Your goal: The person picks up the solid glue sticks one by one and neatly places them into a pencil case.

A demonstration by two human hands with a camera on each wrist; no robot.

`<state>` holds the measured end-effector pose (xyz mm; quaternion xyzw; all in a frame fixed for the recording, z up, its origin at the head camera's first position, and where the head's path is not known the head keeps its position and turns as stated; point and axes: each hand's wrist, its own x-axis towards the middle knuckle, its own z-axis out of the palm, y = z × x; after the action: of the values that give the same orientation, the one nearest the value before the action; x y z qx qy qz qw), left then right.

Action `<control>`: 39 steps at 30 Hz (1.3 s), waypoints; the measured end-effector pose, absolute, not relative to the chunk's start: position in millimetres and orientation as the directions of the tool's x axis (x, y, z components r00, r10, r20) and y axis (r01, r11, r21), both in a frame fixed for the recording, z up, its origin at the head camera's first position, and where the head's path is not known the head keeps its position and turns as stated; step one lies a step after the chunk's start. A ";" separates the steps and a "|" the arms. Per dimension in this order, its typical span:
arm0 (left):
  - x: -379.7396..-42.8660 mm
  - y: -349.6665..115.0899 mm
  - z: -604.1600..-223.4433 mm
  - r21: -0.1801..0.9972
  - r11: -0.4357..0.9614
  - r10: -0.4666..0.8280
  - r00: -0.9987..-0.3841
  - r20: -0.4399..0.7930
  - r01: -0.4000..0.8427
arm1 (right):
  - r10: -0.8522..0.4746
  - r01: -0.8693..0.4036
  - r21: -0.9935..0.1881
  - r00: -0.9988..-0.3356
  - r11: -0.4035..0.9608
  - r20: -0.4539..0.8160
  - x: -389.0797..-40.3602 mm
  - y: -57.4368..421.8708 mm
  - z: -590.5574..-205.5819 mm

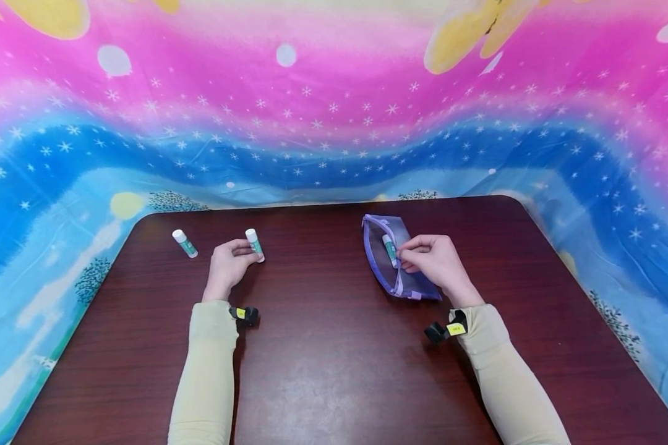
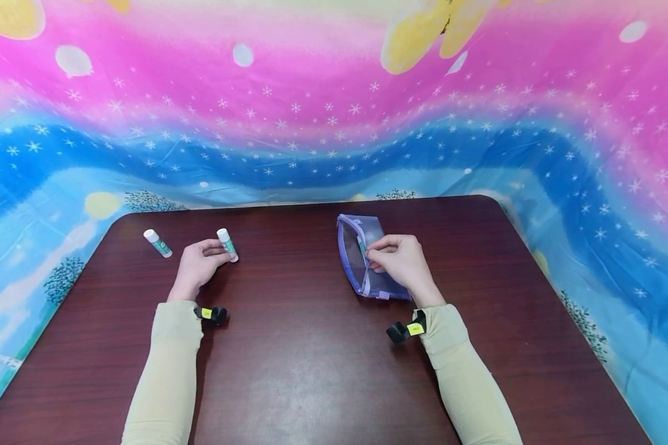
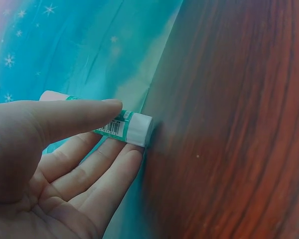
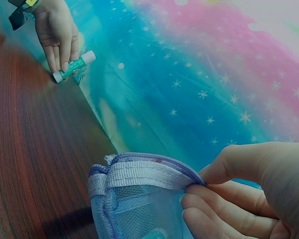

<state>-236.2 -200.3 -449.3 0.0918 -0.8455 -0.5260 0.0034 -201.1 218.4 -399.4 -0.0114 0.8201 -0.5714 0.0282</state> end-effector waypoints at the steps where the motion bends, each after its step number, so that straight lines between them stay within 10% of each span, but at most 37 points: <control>1: -236.2 -200.1 -448.7 0.891 0.428 -0.159 -0.983 -0.092 -0.152 | -0.050 0.014 -0.938 -0.998 0.347 -0.033 -201.0 218.4 -399.4; 39: -236.4 -184.7 -433.8 0.932 0.351 -0.098 -0.993 -0.059 -0.089 | -0.034 0.008 -0.933 -0.999 0.360 -0.022 -202.7 223.2 -399.2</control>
<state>-236.4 -184.7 -433.8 0.0569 -0.8220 -0.5667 0.0036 -202.7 223.2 -399.2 -0.0077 0.8243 -0.5658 0.0186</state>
